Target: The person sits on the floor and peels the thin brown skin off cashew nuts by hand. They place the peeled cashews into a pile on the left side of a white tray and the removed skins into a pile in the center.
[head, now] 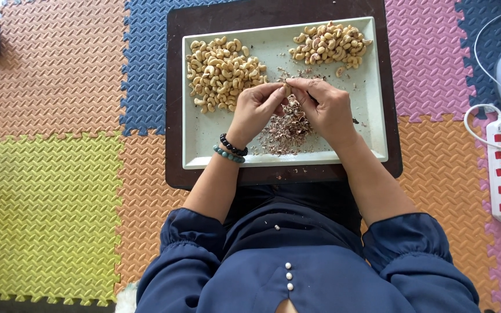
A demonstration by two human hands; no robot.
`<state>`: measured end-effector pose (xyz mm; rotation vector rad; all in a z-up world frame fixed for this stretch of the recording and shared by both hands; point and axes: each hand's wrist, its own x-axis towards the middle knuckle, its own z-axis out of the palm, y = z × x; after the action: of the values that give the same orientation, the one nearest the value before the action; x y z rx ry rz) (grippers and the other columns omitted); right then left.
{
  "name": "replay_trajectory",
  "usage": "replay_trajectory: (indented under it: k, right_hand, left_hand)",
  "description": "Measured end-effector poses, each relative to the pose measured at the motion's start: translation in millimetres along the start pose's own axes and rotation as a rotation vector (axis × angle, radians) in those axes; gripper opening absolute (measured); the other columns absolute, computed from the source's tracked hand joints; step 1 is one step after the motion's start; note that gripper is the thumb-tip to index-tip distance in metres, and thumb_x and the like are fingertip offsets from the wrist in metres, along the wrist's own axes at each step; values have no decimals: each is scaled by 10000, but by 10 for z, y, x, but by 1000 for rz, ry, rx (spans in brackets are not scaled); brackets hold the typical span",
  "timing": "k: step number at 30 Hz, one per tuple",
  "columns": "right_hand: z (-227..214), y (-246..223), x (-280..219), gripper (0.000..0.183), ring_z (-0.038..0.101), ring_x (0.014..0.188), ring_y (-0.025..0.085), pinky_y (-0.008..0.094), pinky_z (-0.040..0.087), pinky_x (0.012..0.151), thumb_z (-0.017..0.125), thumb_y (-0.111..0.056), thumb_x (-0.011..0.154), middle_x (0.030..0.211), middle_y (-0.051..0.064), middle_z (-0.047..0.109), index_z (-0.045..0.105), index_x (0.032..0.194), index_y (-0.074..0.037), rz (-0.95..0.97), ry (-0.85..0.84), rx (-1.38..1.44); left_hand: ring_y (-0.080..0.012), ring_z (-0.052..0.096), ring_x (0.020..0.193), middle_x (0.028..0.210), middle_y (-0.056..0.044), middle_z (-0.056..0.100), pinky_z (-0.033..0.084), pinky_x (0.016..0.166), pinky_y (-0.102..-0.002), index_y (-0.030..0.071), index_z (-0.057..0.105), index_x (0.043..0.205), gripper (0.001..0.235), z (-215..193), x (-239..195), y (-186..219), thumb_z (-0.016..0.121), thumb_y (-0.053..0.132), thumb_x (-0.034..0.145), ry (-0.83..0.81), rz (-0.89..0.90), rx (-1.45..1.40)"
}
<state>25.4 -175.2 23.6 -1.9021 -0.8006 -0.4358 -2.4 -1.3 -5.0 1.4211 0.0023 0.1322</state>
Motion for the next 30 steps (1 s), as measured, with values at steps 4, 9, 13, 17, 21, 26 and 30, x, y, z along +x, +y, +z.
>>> replay_trajectory:
  k: [4, 9, 13, 17, 21, 26, 30]
  right_hand:
    - [5, -20, 52, 119, 747, 943, 354, 412, 591, 785, 704, -84, 1039, 994, 165, 776, 785, 1122, -51, -13, 13, 39]
    - [33, -42, 40, 131, 750, 959, 330, 395, 594, 809, 696, -93, 1040, 1003, 156, 780, 787, 1127, -59, -8, -29, 21]
    - [11, 14, 40, 122, 749, 971, 325, 397, 591, 824, 688, -78, 1042, 1017, 142, 780, 780, 1120, -59, 1, -35, 31]
    - [25, -11, 28, 144, 752, 921, 300, 392, 591, 789, 695, -110, 1034, 1011, 140, 775, 775, 1150, -83, 72, -22, 70]
    - [26, -50, 42, 121, 748, 938, 337, 399, 588, 788, 715, -89, 1015, 991, 150, 777, 786, 1112, -73, 77, -26, 65]
    - [11, -26, 61, 108, 753, 890, 295, 386, 588, 780, 703, -102, 1032, 982, 140, 776, 785, 1099, -80, 95, -10, 44]
    - [46, -13, 30, 121, 754, 907, 332, 412, 586, 772, 718, -100, 1017, 978, 166, 774, 783, 1111, -61, 107, -2, 83]
  left_hand:
    - [-166, 701, 593, 748, -191, 732, 652, 563, -339, -54, 727, 1113, 238, -3, 51, 8, 672, 149, 1000, 31, 41, -9]
    - [-178, 703, 637, 770, -218, 735, 659, 583, -362, -49, 739, 1108, 226, -13, 10, -24, 684, 139, 995, 62, 48, 8]
    - [-173, 709, 625, 753, -194, 732, 652, 568, -346, -33, 743, 1101, 205, 16, 12, 26, 687, 129, 989, 41, 60, 24]
    - [-181, 703, 618, 769, -202, 730, 656, 564, -346, -56, 732, 1105, 227, 19, 16, 8, 677, 134, 994, 69, 41, -11]
    - [-186, 704, 616, 763, -204, 727, 647, 547, -347, -46, 738, 1106, 211, 12, 22, -37, 681, 122, 992, 79, 78, 26]
    - [-183, 717, 591, 738, -180, 726, 626, 521, -324, -26, 748, 1092, 189, 17, 47, -25, 679, 115, 988, 55, 103, 87]
    - [-194, 711, 571, 729, -187, 719, 625, 526, -330, -56, 730, 1100, 215, 16, 31, -41, 661, 118, 995, 78, 61, 28]
